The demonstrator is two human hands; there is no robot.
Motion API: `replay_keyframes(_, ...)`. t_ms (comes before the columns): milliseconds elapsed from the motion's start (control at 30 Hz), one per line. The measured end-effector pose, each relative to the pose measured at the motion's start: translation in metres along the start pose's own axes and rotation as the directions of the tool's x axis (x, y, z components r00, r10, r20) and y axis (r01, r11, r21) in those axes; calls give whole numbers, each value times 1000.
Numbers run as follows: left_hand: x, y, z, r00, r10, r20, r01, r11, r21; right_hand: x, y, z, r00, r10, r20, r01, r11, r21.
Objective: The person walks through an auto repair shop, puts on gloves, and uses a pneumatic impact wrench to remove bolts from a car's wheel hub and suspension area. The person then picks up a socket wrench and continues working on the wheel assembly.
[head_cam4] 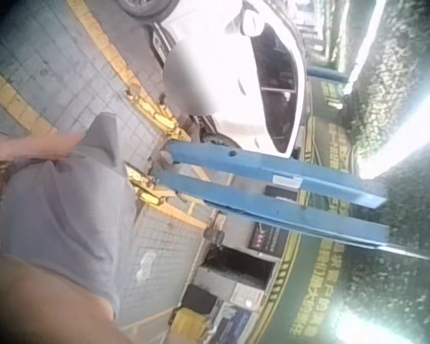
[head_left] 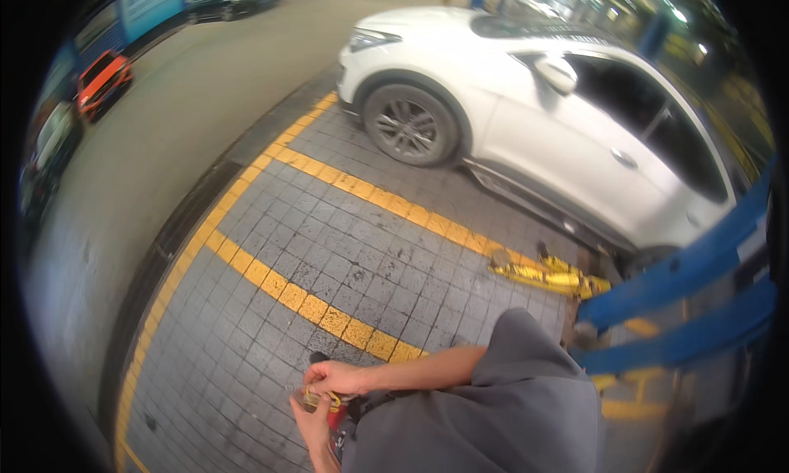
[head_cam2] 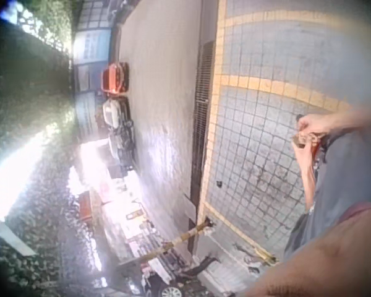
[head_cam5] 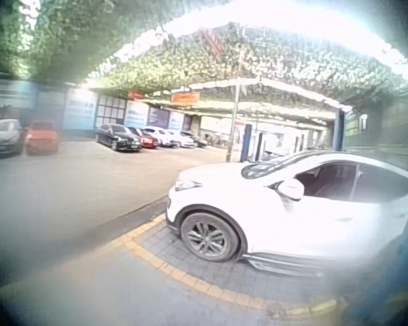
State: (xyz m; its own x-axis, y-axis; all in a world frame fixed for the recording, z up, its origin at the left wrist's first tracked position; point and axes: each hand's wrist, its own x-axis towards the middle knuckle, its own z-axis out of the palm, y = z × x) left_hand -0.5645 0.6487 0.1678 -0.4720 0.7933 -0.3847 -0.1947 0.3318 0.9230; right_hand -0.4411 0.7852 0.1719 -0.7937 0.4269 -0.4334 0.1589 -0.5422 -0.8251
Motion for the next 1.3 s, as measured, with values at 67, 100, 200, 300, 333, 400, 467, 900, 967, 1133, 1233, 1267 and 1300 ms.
replay_keyframes(67, 69, 35, -19, 996, -47, 80, 42, 998, 54, 51, -40, -7, 992, -16, -121, 7, 997, -72)
replay_keyframes(100, 102, 53, -26, 987, -70, 142, 58, 995, 87, 68, -58, -14, 980, -124, -153, 104, 985, -136)
replay_keyframes(200, 195, 102, -33, 977, -7, 214, -12, 996, 85, 117, -106, -37, 801, -575, -169, 460, 770, -442)
replay_keyframes(300, 286, 143, -19, 951, 52, 305, -139, 953, 270, 172, -133, -66, 653, -707, -273, 423, 639, -643)
replay_keyframes(333, 313, 156, -8, 937, 93, 336, -213, 916, 340, 189, -138, -78, 697, -633, -336, 493, 764, -417)
replay_keyframes(400, 361, 181, 25, 851, 187, 490, -419, 804, 422, 219, -147, -107, 720, -491, -490, 440, 869, -224)
replay_keyframes(467, 399, 205, 67, 787, 122, 604, -471, 751, 463, 239, -162, -151, 624, -502, -599, 88, 807, -585)
replay_keyframes(900, 729, 351, 273, 851, 259, 457, -474, 753, 457, 392, -441, -423, 431, -485, -761, 313, 871, -378)
replay_keyframes(967, 782, 368, 286, 771, 444, 456, -630, 636, 446, 430, -482, -453, 457, -472, -754, 267, 882, -389)
replay_keyframes(1133, 927, 391, 316, 788, 421, 449, -606, 656, 449, 526, -545, -535, 686, -232, -690, 259, 964, -67)
replay_keyframes(1233, 1023, 411, 337, 597, 620, 509, -795, 375, 476, 588, -588, -595, 811, -109, -575, 145, 989, 17)
replay_keyframes(1267, 1055, 422, 346, 656, 549, 517, -725, 268, 635, 608, -604, -613, 852, -31, -522, 93, 991, 92)
replay_keyframes(1300, 1085, 437, 355, 673, 501, 545, -724, 294, 624, 630, -623, -630, 887, 42, -460, 43, 984, 172)
